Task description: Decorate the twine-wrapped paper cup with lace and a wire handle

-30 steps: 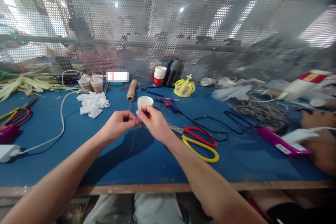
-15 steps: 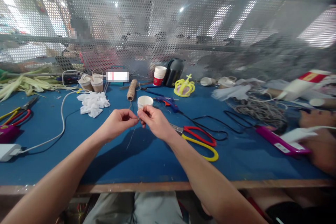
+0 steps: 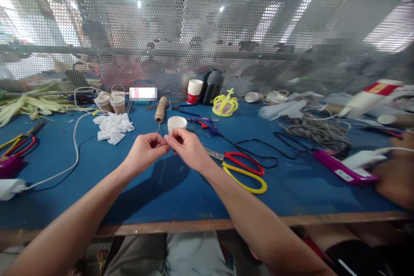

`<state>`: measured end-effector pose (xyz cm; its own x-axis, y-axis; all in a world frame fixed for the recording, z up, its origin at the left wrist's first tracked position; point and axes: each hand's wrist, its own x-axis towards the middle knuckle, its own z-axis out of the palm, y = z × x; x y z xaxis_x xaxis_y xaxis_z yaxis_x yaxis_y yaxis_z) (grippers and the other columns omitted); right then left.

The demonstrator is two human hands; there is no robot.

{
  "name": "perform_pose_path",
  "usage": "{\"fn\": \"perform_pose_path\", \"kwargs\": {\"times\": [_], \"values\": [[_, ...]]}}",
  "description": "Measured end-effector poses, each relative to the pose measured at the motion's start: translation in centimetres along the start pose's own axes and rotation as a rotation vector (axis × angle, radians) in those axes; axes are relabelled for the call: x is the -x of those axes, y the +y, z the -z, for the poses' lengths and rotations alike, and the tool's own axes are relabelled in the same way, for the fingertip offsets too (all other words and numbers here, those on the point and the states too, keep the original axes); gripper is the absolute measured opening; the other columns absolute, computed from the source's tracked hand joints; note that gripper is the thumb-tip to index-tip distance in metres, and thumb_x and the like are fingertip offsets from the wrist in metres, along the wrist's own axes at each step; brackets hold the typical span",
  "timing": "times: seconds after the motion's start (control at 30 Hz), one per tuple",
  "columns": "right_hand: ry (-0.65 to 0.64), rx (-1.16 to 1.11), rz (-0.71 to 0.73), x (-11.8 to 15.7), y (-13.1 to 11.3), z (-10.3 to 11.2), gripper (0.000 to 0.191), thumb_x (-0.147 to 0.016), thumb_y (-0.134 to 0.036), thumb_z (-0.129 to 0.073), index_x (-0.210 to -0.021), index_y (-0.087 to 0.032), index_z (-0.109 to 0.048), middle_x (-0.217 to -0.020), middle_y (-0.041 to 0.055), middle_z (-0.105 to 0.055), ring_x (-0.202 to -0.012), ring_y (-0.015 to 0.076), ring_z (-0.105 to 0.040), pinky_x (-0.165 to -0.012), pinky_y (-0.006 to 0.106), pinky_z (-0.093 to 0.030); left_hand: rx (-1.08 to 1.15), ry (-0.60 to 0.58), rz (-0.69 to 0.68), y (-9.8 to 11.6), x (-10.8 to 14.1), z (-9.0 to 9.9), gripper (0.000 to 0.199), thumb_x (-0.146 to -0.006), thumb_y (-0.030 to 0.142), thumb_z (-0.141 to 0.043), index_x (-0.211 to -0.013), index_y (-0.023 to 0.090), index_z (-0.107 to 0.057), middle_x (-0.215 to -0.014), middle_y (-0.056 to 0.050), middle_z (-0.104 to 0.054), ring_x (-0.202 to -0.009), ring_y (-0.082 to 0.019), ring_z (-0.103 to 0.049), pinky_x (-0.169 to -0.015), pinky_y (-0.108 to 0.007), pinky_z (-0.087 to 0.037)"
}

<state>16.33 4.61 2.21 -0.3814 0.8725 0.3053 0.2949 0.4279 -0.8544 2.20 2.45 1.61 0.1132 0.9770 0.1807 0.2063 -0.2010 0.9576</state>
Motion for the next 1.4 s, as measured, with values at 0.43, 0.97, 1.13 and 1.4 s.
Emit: {"fn": "perform_pose_path", "kwargs": {"times": [0.43,0.97,1.13,1.4], "values": [[-0.102,-0.179,-0.026,-0.2,0.0,0.6,0.029,-0.076,-0.041,-0.054,-0.064,-0.017,-0.043,-0.053,-0.0048,-0.046,-0.047,0.0079,-0.045,-0.047,0.022,-0.039,0.247,-0.151,0.124,0.9,0.1,0.7,0.01,-0.061,0.019,-0.067,-0.061,0.013,-0.059,-0.054,0.004,-0.056,-0.049,-0.005,-0.043,-0.05,-0.02,-0.031],[0.034,0.064,0.015,-0.1,0.1,0.1,0.026,-0.079,-0.036,-0.049,-0.061,-0.018,-0.041,-0.05,-0.005,-0.044,-0.045,0.0079,-0.042,-0.046,0.022,-0.035,0.123,-0.056,0.074,0.2,0.0,0.1,0.014,-0.059,0.024,-0.065,-0.058,0.013,-0.056,-0.057,0.002,-0.054,-0.054,-0.008,-0.045,-0.054,-0.022,-0.033],[-0.09,-0.193,0.009,-0.1,-0.1,0.3,0.026,-0.076,-0.042,-0.052,-0.07,-0.018,-0.047,-0.06,-0.0034,-0.047,-0.051,0.0086,-0.046,-0.048,0.023,-0.04,0.215,-0.107,0.139,0.5,0.1,0.3,0.016,-0.059,0.026,-0.066,-0.058,0.013,-0.056,-0.052,0.005,-0.05,-0.044,-0.004,-0.034,-0.045,-0.021,-0.024],[-0.123,-0.203,0.003,-0.2,-0.2,0.6,0.03,-0.075,-0.045,-0.052,-0.067,-0.017,-0.046,-0.058,-0.0036,-0.046,-0.05,0.0082,-0.044,-0.048,0.023,-0.04,0.136,-0.213,0.138,0.7,-0.2,1.3,0.019,-0.062,0.031,-0.064,-0.063,0.013,-0.057,-0.05,0.005,-0.046,-0.044,-0.004,-0.03,-0.043,-0.021,-0.017]]}}
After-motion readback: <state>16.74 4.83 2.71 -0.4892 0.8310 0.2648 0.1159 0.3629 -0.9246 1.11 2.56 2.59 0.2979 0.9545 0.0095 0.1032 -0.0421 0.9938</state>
